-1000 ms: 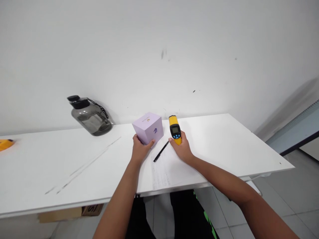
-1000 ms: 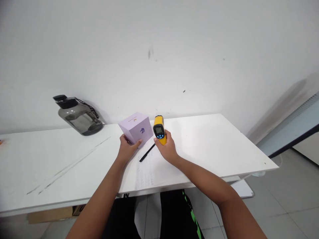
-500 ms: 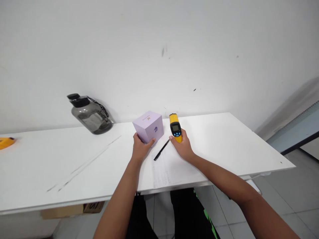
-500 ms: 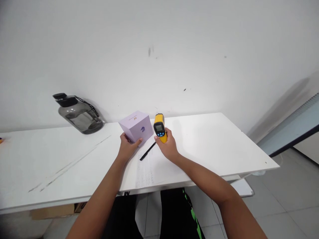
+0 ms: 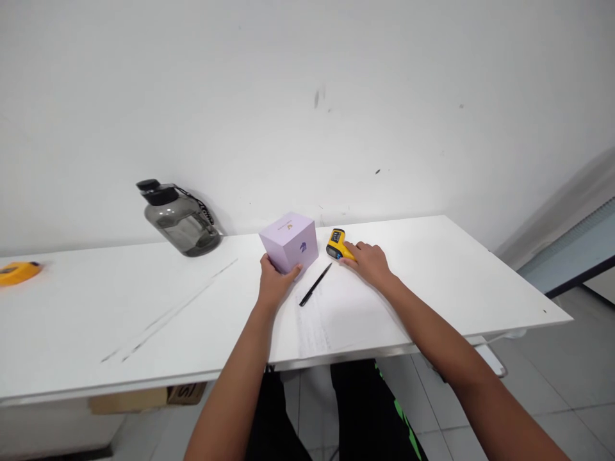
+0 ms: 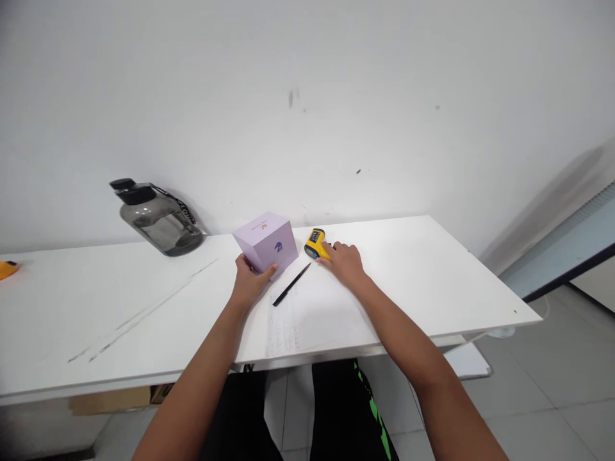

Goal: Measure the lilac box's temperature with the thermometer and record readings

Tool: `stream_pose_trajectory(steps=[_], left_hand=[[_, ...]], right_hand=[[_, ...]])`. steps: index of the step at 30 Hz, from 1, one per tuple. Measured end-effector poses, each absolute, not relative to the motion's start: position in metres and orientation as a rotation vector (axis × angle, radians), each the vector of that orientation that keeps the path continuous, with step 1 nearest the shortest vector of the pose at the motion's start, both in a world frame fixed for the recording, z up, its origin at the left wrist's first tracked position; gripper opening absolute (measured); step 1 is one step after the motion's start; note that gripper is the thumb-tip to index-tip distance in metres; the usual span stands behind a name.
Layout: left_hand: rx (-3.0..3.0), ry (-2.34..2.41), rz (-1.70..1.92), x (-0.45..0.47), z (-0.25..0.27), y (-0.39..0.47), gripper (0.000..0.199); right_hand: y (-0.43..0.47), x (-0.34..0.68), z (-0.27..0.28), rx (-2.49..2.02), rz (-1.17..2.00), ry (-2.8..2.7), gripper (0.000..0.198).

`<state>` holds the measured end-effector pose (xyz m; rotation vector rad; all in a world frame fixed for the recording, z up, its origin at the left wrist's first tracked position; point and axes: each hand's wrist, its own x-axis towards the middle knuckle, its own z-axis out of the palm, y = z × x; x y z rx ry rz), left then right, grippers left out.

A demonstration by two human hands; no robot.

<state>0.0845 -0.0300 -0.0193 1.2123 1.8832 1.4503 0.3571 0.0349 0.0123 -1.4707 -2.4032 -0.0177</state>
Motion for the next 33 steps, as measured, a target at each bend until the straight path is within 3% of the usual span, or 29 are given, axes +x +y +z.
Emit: stream_pose_trajectory(steps=[14, 19, 24, 27, 29, 33], left_hand=[[1.195, 1.872, 1.428, 0.087, -0.016, -0.032, 0.093], [1.204, 1.887, 1.435, 0.086, -0.018, -0.031, 0.097], [1.231, 1.866, 1.471, 0.086, -0.023, -0.03, 0.097], [1.234, 1.865, 1.469, 0.086, -0.023, -0.03, 0.096], [1.216, 1.861, 1.469, 0.086, -0.022, -0.031, 0.096], [1.19, 1.853, 1.449, 0.086, -0.021, -0.032, 0.097]], right_hand=[[0.046, 0.356, -0.002, -1.51, -0.021, -2.359, 0.045], [0.032, 0.341, 0.001, -1.141, -0.179, -2.462, 0.037], [0.022, 0.314, -0.007, -0.866, -0.054, -2.745, 0.042], [0.021, 0.312, -0.005, -0.817, 0.086, -2.769, 0.034], [0.017, 0.322, 0.003, -0.764, 0.234, -2.661, 0.029], [-0.001, 0.349, 0.018, -0.789, 0.574, -2.062, 0.042]])
